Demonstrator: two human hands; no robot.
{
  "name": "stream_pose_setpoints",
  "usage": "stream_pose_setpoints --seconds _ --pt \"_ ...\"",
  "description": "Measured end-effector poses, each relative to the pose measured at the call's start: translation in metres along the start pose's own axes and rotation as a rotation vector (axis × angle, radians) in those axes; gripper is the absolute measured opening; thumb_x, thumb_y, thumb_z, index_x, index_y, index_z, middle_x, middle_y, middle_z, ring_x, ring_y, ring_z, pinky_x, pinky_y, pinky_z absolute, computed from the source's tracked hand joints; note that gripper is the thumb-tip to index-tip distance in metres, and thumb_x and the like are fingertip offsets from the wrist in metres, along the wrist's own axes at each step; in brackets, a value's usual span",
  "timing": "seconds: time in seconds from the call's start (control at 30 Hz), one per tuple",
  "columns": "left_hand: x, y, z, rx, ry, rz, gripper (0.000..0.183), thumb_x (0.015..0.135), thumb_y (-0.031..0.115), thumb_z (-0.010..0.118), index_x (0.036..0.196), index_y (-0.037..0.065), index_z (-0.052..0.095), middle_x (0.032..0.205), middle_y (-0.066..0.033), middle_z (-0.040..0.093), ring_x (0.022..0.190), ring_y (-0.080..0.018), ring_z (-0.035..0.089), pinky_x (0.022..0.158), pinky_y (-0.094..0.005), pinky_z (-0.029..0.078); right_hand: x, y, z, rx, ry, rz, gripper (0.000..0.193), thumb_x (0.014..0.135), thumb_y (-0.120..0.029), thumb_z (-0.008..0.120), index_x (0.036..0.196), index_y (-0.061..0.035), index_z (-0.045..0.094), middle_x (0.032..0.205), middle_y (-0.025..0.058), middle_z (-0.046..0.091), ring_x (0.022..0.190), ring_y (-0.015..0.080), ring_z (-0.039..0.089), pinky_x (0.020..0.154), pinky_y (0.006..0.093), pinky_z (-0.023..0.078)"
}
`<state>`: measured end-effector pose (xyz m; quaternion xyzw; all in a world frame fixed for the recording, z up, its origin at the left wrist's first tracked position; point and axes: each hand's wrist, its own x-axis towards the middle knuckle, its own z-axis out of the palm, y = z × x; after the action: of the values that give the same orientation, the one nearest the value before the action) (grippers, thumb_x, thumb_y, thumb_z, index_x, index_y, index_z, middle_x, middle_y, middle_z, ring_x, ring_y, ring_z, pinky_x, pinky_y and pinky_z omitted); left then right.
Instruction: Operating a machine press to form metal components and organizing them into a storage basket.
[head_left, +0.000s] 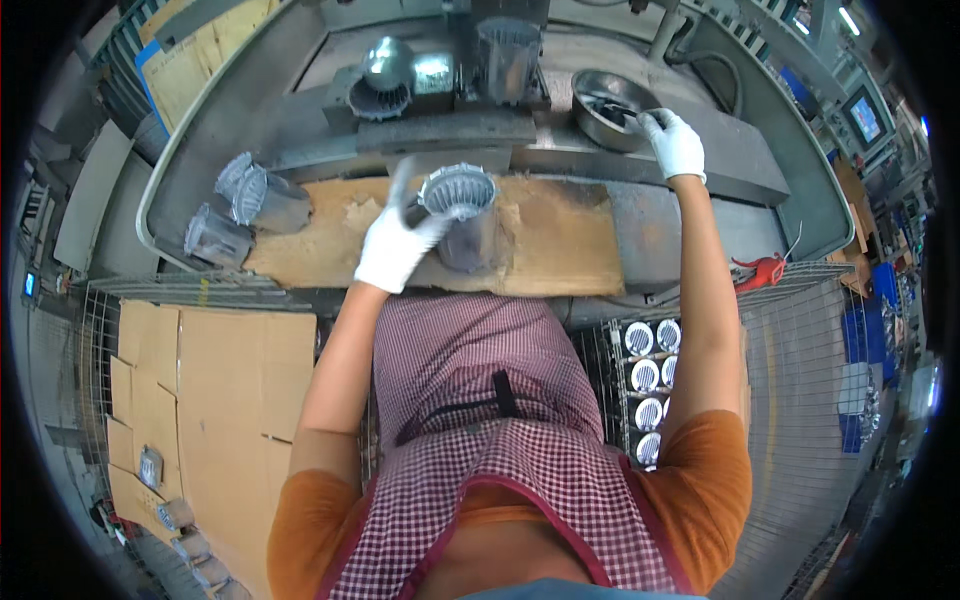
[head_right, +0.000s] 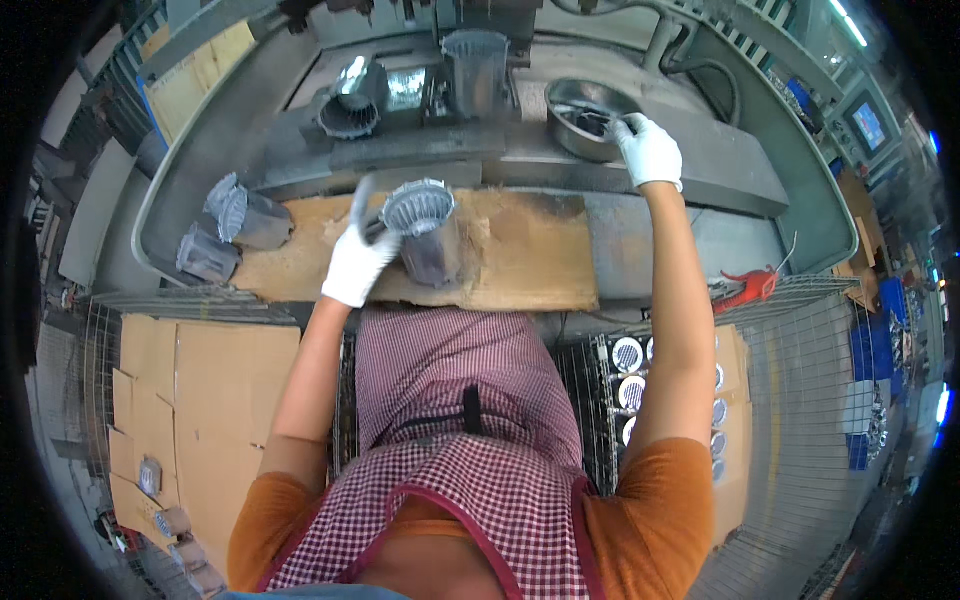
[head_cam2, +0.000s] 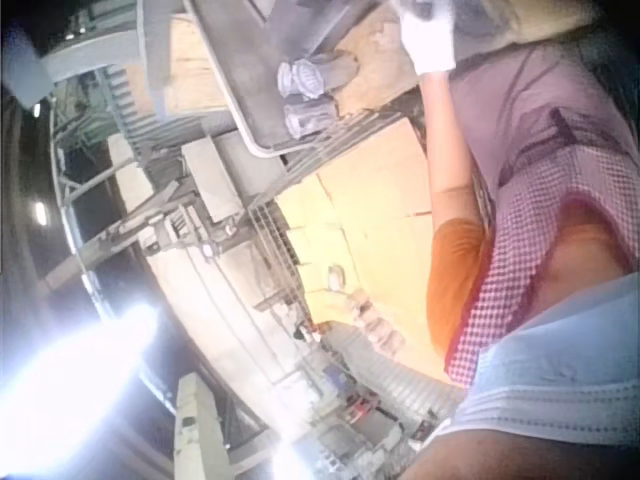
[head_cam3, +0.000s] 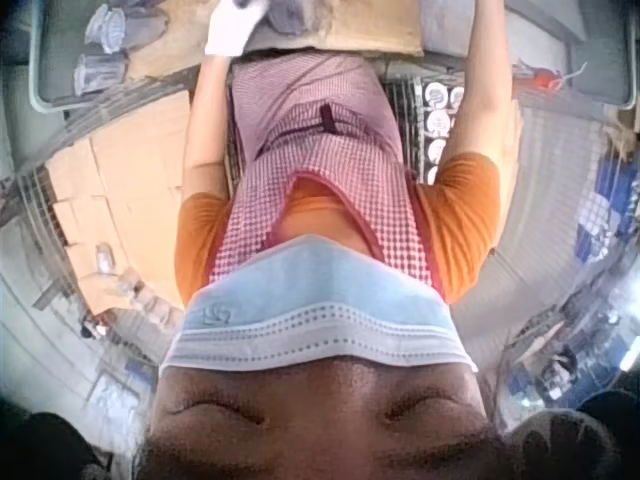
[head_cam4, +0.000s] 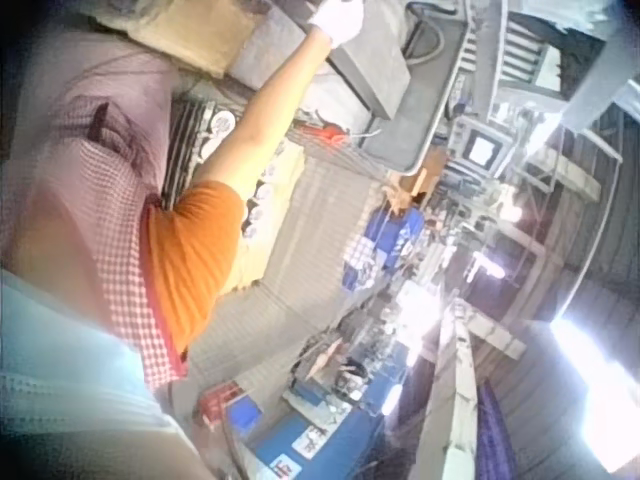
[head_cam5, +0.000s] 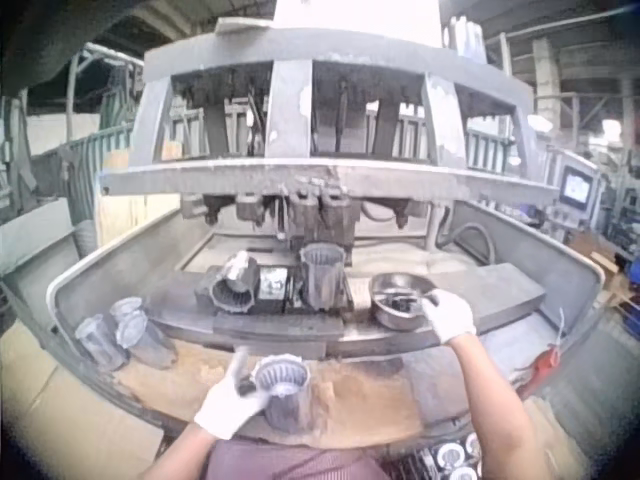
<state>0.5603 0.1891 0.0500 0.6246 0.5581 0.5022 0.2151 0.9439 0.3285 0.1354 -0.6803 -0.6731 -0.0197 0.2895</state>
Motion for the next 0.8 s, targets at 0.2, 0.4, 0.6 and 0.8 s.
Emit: stream_pose_setpoints --seconds 0.2,0.4,0.6,0.8 --pt "-0.019 0.061 0.008 0.424 -0.17 0.106 0.051 0.06 0.045 0.082 0.09 0.007 0.068 0.108 -0.0163 0.063 0.09 -0.0331 0.064 0.081 -0.0398 0.05 -0.046 0.018 -0.003 -0.208 0.221 -0.023 0.059 0.084 -0.055 0.059 0.126 -0.0145 0.057 0.109 0.017 0.065 0.102 0.0354 0.061 0.086 0.0447 0.048" --pt "-0.052 0.075 0.009 0.383 -0.123 0.598 0.032 0.051 0.033 0.082 0.072 0.013 0.069 0.118 -0.0231 0.059 0.086 -0.0304 0.064 0.072 -0.0379 0.047 -0.136 0.014 -0.01 0.043 0.332 -0.173 0.056 0.084 -0.04 0.067 0.13 -0.0114 0.053 0.107 0.0139 0.065 0.099 0.0317 0.06 0.089 0.0427 0.045" --pt "-0.062 0.113 0.007 0.186 -0.212 0.684 0.031 0.051 0.031 0.078 0.07 0.01 0.066 0.118 -0.0231 0.058 0.083 -0.0312 0.063 0.066 -0.0381 0.046 -0.214 -0.006 -0.008 0.358 0.113 -0.066 0.053 0.085 -0.031 0.068 0.128 -0.0031 0.053 0.105 0.015 0.064 0.096 0.0264 0.06 0.088 0.0384 0.045" --pt "-0.068 0.132 0.027 -0.058 -0.298 0.753 0.03 0.054 0.031 0.076 0.068 0.009 0.064 0.117 -0.0234 0.059 0.084 -0.0345 0.063 0.07 -0.038 0.048 -0.273 -0.014 -0.001 1.331 -0.391 0.298 0.073 0.089 -0.059 0.05 0.135 -0.0029 0.045 0.125 0.0129 0.056 0.111 0.0232 0.055 0.097 0.0394 0.043"
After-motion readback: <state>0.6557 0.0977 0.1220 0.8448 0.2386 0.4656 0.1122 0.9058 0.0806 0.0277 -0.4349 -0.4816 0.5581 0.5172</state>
